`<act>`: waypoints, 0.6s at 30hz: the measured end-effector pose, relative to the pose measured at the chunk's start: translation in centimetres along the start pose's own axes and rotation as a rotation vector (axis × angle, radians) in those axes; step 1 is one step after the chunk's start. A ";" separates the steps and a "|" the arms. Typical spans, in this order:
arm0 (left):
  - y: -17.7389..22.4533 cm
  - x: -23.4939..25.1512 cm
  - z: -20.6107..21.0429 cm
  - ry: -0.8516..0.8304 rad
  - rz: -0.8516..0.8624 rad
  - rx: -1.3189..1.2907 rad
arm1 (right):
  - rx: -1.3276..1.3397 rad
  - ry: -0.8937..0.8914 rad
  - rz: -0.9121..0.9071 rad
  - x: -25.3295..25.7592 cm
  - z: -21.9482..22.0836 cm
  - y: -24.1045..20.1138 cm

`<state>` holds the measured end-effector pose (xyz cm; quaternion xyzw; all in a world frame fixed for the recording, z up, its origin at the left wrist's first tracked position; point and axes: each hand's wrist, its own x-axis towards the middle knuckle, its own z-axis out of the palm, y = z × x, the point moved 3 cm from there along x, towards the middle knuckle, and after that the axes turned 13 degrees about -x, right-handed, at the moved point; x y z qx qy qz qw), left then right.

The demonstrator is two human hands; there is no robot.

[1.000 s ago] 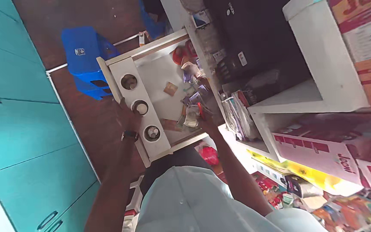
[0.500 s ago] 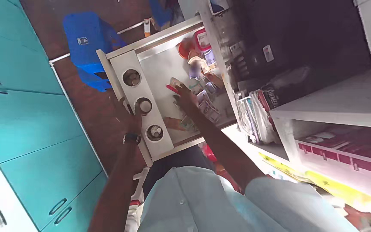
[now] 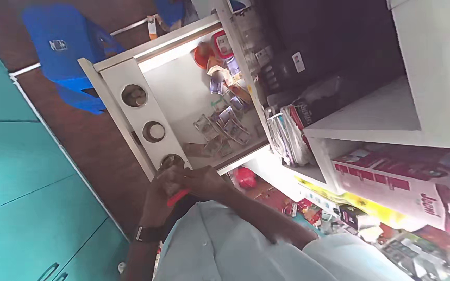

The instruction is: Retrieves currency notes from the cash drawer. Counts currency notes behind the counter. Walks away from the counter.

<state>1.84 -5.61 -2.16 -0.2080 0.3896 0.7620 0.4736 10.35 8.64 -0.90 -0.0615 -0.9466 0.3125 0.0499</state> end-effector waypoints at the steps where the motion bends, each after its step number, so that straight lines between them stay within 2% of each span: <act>1: -0.1 0.4 0.0 0.061 0.000 0.010 | 0.058 0.016 0.106 -0.7 -0.4 0.7; 3: 0.0 1.2 0.1 0.075 0.007 -0.008 | 0.018 0.038 0.535 -1.1 -2.3 5.1; 4: 0.1 1.4 0.1 0.055 0.014 -0.008 | -0.074 -0.034 0.743 -0.8 -3.3 8.5; 5: 0.2 1.5 0.0 0.033 0.017 -0.018 | -0.183 -0.116 0.876 -0.9 -3.7 12.4; 7: 0.3 1.8 -0.1 -0.017 0.010 -0.061 | -0.336 -0.270 1.003 -1.3 -3.6 18.7; 9: 0.3 2.1 0.0 -0.057 0.011 -0.072 | -0.428 -0.455 1.060 -0.6 -2.8 22.2; 11: 0.4 2.2 0.4 -0.073 0.031 -0.008 | -0.446 -0.462 1.017 -0.6 -2.1 23.9; 13: 0.2 2.4 1.0 -0.064 0.074 0.121 | -0.402 -0.328 0.984 -0.9 -3.2 23.6; 15: -0.5 2.8 1.7 -0.019 0.123 0.277 | -0.335 -0.220 1.011 -1.3 -5.1 21.5; 18: -2.4 4.1 2.6 -0.019 0.161 0.426 | -0.131 -0.010 0.888 -1.4 -7.0 15.4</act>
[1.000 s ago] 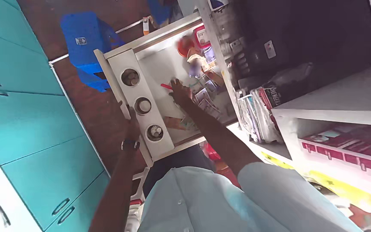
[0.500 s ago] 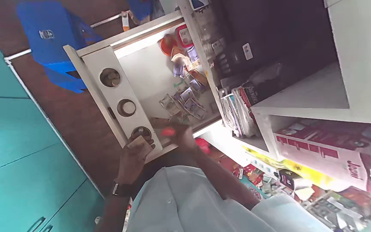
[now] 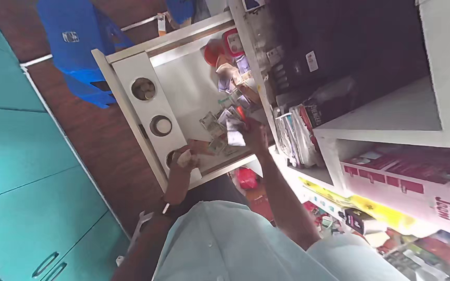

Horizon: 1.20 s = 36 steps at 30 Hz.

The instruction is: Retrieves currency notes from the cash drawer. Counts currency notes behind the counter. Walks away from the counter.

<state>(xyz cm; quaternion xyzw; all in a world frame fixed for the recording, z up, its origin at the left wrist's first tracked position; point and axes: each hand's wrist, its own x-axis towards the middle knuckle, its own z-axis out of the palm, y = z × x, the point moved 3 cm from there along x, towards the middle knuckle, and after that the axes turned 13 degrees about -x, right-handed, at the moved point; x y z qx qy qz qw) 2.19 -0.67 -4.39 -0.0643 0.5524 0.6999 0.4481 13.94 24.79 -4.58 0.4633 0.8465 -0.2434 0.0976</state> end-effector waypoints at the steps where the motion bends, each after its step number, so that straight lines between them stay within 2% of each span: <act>1: -0.5 0.2 0.6 -0.024 0.018 0.033 | 0.108 -0.065 -0.033 -1.6 -0.5 -2.0; 4: -0.4 -0.2 3.2 -0.018 -0.013 -0.001 | 0.354 -0.340 -0.145 -5.0 -0.2 -6.5; 5: -0.3 -0.3 3.5 0.036 -0.045 -0.076 | 0.407 -0.348 -0.158 -4.9 0.4 -6.6; 6: -0.2 -0.3 3.5 0.094 -0.070 -0.167 | 0.409 -0.277 -0.118 -4.0 0.9 -5.9; 8: 0.0 -0.1 2.7 0.141 -0.082 -0.339 | 0.220 -0.086 0.018 -0.7 1.9 -3.2; 10: 0.2 0.2 1.7 0.124 -0.079 -0.434 | -0.103 -0.058 0.121 4.3 4.2 -0.3; 12: 0.5 0.3 0.9 0.102 -0.078 -0.472 | -0.283 -0.092 0.075 7.5 7.4 2.4; 13: 0.8 0.2 0.6 0.117 -0.075 -0.459 | -0.282 -0.068 0.015 7.8 8.5 3.3; 15: 1.3 0.1 -0.1 0.137 -0.065 -0.468 | -0.210 -0.014 -0.043 6.3 7.7 3.5; 17: 1.1 -0.1 -0.4 0.153 -0.061 -0.452 | -0.103 0.008 -0.027 3.8 4.0 1.9; 20: 0.2 -0.2 0.3 0.162 -0.066 -0.241 | 0.154 -0.113 -0.001 -0.6 -0.2 -1.6; 23: 0.0 -0.8 2.9 0.101 -0.136 -0.056 | 0.306 -0.295 -0.158 -4.3 -0.1 -6.2; 25: 0.0 -1.1 4.0 0.112 -0.158 -0.146 | 0.391 -0.357 -0.248 -5.0 1.0 -7.5; 26: -0.1 -1.0 4.0 0.158 -0.178 -0.194 | 0.418 -0.299 -0.211 -4.4 1.5 -6.8; 29: -0.1 -0.7 2.3 0.251 -0.144 -0.314 | 0.272 -0.082 0.042 -0.2 3.1 -1.5; 31: 0.3 -1.0 0.8 0.241 -0.117 -0.385 | 0.090 -0.056 0.040 2.9 5.0 1.7; 34: 0.7 -1.4 -1.4 0.176 -0.122 -0.439 | -0.292 -0.439 0.039 5.8 7.0 1.2; 36: 0.9 -1.9 -2.0 0.172 -0.117 -0.446 | -0.364 -0.511 0.112 5.0 7.9 0.2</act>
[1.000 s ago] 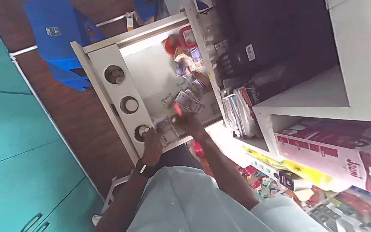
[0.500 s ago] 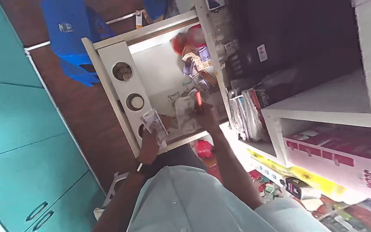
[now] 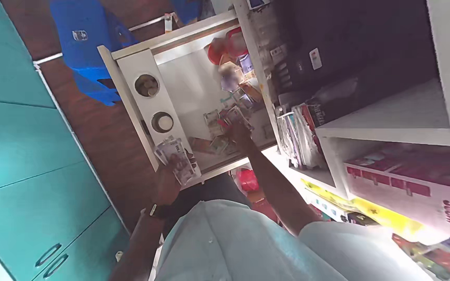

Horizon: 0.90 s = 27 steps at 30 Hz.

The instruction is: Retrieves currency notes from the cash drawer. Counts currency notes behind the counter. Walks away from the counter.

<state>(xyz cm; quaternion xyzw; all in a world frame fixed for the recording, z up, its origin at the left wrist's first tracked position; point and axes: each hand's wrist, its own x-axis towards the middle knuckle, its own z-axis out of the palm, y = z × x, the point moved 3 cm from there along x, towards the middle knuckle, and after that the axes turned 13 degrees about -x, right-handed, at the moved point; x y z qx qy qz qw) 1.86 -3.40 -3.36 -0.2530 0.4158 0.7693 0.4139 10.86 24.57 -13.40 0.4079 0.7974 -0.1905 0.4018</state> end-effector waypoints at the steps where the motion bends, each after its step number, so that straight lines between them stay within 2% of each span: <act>1: 0.2 -0.2 0.1 0.004 0.003 0.000 | 0.042 0.046 0.014 -0.2 0.3 -0.6; 4: 0.2 -0.9 -0.4 0.005 -0.022 -0.019 | 0.273 0.259 0.015 1.0 3.0 -2.2; 6: 0.0 -1.1 -0.6 0.007 -0.042 -0.043 | 0.220 0.323 0.054 2.1 3.5 -3.0; 8: 0.2 -1.7 -0.5 0.047 -0.051 -0.067 | 0.146 0.300 0.062 1.5 2.5 -3.3; 11: 1.1 -2.8 -1.3 0.099 -0.016 -0.050 | 0.233 0.325 -0.030 1.5 2.2 -1.5; 13: 1.8 -3.5 -2.4 0.126 0.067 -0.039 | 0.285 0.325 -0.081 1.6 1.1 -0.8; 15: 2.7 -4.0 -3.5 0.118 0.125 -0.042 | 0.274 0.387 -0.155 1.2 0.1 -1.3; 19: 5.2 -5.2 -5.2 0.153 0.172 -0.023 | 0.185 0.316 -0.256 4.8 0.1 -4.2; 23: 6.6 -6.0 -8.6 0.308 0.223 0.159 | 0.026 0.215 -0.225 4.8 -0.3 -4.2; 27: 5.5 -6.2 -10.8 0.366 0.068 0.249 | 0.220 0.306 -0.093 0.8 -1.8 -1.8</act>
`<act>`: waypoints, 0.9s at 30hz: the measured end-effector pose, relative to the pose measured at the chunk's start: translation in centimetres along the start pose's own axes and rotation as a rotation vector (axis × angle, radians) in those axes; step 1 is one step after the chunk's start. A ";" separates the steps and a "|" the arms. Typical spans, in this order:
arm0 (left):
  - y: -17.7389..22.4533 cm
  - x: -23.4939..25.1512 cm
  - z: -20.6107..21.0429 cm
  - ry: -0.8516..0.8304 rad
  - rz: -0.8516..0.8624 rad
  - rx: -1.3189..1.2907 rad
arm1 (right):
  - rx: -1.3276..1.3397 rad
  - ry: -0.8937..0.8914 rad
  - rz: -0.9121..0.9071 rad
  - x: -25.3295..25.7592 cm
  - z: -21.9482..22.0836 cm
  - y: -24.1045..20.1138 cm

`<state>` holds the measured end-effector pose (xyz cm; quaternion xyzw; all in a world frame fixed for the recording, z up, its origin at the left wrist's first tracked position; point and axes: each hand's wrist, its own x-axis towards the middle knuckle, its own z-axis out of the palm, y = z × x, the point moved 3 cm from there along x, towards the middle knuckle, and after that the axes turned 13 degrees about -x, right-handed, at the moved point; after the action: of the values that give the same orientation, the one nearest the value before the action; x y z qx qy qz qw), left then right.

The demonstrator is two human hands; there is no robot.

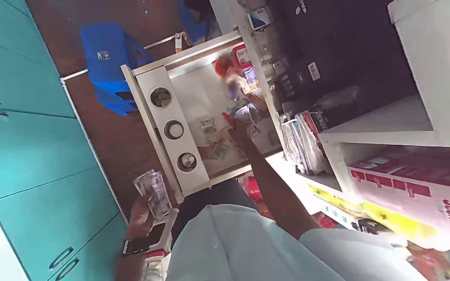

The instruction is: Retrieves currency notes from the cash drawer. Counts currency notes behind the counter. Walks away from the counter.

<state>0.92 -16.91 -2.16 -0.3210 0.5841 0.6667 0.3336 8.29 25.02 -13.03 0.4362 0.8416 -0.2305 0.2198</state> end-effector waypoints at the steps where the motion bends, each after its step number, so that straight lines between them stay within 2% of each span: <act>1: -0.3 0.0 0.0 -0.024 -0.038 -0.021 | 0.053 0.055 0.019 -1.3 -1.1 0.5; 4: -0.9 0.2 0.4 -0.073 -0.094 -0.071 | 0.235 0.178 0.065 -4.9 -4.4 1.7; 6: -0.6 0.4 0.9 -0.057 -0.090 -0.068 | 0.405 0.187 0.076 -6.3 -5.9 2.1; 10: -0.2 0.7 0.9 -0.055 -0.026 0.006 | 0.716 -0.003 0.057 -6.9 -6.3 3.1; 12: -0.3 1.0 0.8 -0.058 -0.013 0.004 | 0.733 -0.092 0.088 -6.3 -5.4 3.7; 16: -0.8 1.7 0.3 -0.042 -0.014 0.004 | 0.247 0.073 0.132 -3.2 -3.0 4.2; 19: -1.0 1.5 0.3 -0.025 -0.012 0.008 | -0.060 0.166 0.131 0.6 -4.1 2.0; 23: -1.2 0.8 0.8 0.029 -0.008 0.034 | -0.224 0.112 0.087 6.3 -5.4 0.5; 25: -0.9 0.1 1.5 0.036 -0.024 0.021 | -0.235 0.084 0.119 6.6 -5.7 0.0; 27: -0.6 -0.1 1.9 0.044 -0.043 0.019 | -0.257 0.129 0.137 4.8 -6.5 -0.8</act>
<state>1.42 -15.01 -2.25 -0.3447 0.5905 0.6468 0.3380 4.02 31.40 -10.44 0.4750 0.8447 -0.0767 0.2345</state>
